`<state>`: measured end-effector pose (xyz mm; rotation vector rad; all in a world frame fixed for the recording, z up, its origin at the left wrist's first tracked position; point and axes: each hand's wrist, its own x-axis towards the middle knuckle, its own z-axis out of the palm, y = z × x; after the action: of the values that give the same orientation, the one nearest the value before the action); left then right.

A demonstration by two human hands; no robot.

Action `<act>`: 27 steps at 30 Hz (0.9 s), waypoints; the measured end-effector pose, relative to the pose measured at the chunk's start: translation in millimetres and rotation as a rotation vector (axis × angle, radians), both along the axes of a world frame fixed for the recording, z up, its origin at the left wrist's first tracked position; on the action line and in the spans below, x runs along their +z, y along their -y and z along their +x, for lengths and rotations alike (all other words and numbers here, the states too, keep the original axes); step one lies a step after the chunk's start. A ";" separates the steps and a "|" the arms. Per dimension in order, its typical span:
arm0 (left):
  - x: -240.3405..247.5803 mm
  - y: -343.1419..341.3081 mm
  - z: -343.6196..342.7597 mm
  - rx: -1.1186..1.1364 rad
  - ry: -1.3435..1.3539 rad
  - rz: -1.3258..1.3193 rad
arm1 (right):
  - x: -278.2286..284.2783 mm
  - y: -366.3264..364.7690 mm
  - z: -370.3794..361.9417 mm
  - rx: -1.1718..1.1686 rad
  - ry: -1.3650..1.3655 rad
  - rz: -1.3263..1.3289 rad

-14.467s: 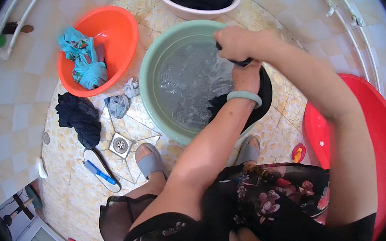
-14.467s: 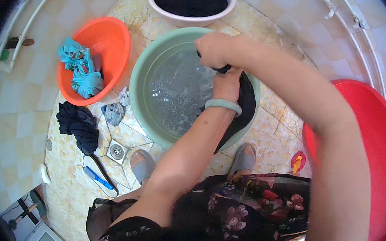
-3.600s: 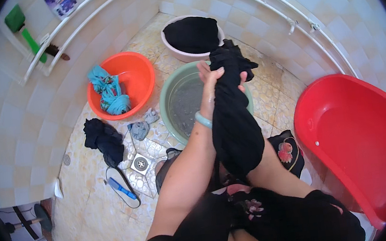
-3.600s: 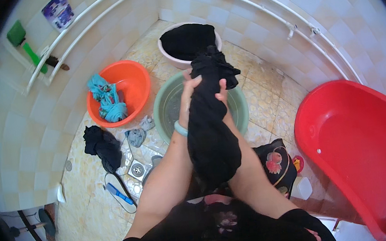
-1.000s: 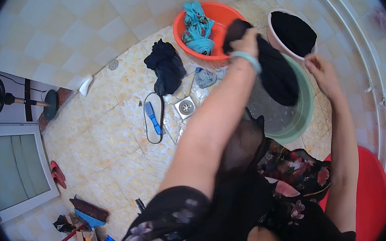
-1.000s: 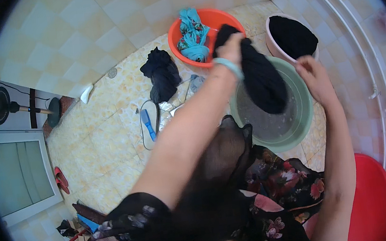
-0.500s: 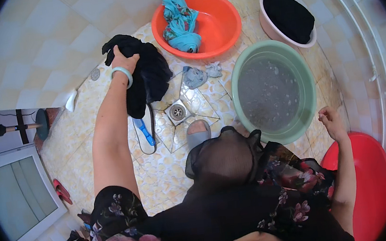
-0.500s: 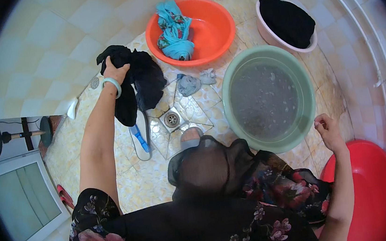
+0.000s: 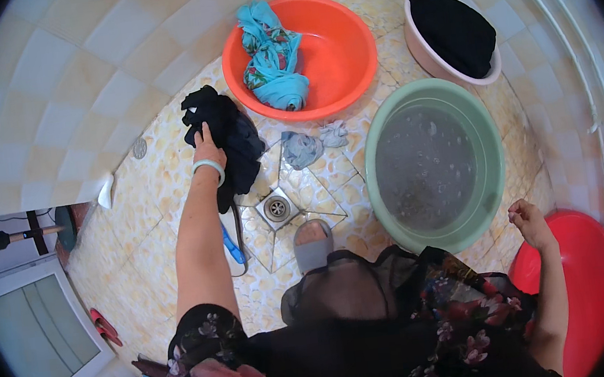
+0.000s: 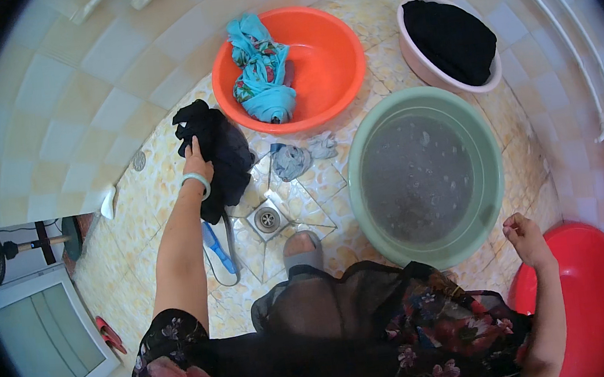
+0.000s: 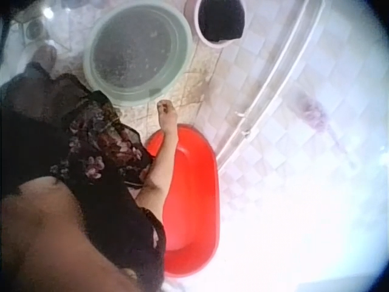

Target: The person washes clothes by hand, scrubbing and wringing out a black garment in a basin of water before placing it on the floor, then washes and wrings out another garment in the basin.

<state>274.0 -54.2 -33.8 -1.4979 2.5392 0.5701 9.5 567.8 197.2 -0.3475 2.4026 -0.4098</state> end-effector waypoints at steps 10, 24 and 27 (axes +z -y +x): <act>28.7 -7.2 -6.5 -0.044 -0.138 -0.207 | -16.9 61.4 0.6 0.365 0.098 0.015; 44.3 -76.8 -197.9 -0.191 0.058 -0.032 | -90.9 74.7 16.3 0.595 0.172 -0.023; 18.1 -45.6 -201.2 -0.313 0.140 -0.031 | -95.5 69.8 11.7 0.581 0.187 -0.029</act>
<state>72.8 -8.6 -15.7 -1.0729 2.6067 0.3690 21.2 498.0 101.7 -0.9425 1.9985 -0.1970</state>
